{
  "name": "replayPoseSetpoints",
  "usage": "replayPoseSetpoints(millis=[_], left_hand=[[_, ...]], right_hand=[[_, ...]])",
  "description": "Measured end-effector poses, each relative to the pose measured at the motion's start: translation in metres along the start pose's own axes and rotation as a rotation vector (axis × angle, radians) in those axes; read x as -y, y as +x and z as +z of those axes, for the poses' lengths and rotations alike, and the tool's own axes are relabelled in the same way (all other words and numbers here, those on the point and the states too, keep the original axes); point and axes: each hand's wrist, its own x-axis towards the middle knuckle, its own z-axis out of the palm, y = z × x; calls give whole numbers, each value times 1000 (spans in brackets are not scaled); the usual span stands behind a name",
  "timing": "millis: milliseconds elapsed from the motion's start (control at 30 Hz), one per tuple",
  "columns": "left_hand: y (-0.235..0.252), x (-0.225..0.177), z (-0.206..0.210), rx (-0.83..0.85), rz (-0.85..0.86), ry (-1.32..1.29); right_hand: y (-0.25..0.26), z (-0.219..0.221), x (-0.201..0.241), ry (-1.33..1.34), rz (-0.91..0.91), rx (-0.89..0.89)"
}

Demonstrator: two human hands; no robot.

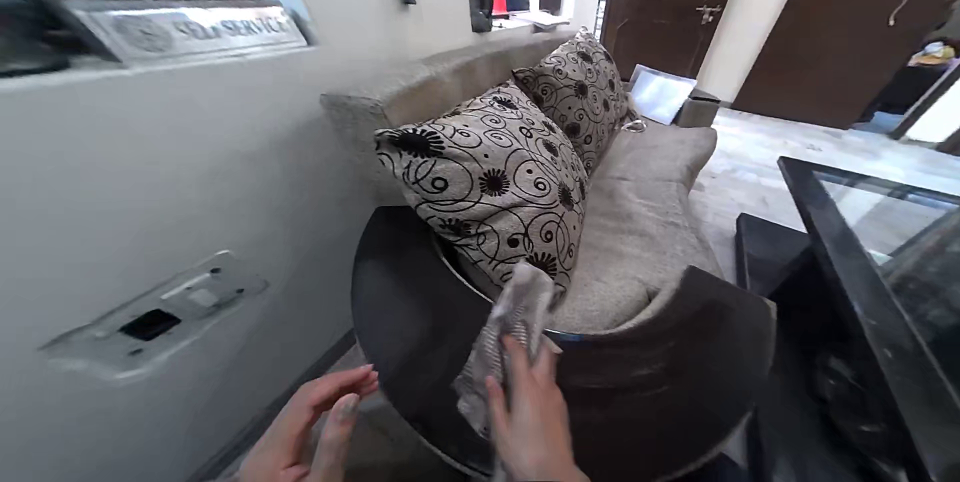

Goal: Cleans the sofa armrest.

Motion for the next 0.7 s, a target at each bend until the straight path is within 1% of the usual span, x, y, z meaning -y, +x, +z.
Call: replayPoseSetpoints(millis=[67, 167, 267, 300, 333, 400, 433, 500, 567, 633, 700], left_hand=[[-2, 3, -2, -3, 62, 68], [-5, 2, 3, 2, 86, 159], [-6, -3, 6, 10, 90, 225], [-6, -3, 6, 12, 90, 228], [-6, -2, 6, 13, 86, 223], [-6, 0, 4, 18, 75, 207], [-7, 0, 3, 22, 67, 198], [-7, 1, 1, 30, 50, 182], [-6, 2, 1, 38, 36, 176], [-6, 1, 3, 44, 18, 171], [-4, 0, 5, 55, 6, 164]], right_hand=[[26, 29, 30, -127, -64, 85], [63, 56, 67, -284, -161, 216], [63, 65, 70, -365, -265, 238], [54, 64, 62, -375, -297, 210], [41, 62, 49, -365, -338, 129], [11, 54, 10, -316, -460, -122], [-5, 42, -8, -311, -475, -187], [-37, 6, -44, -342, -446, -262], [-55, -38, -84, -392, -383, -332], [-55, -92, -126, -514, -276, -390], [-34, -154, -170, -605, -138, -422]])
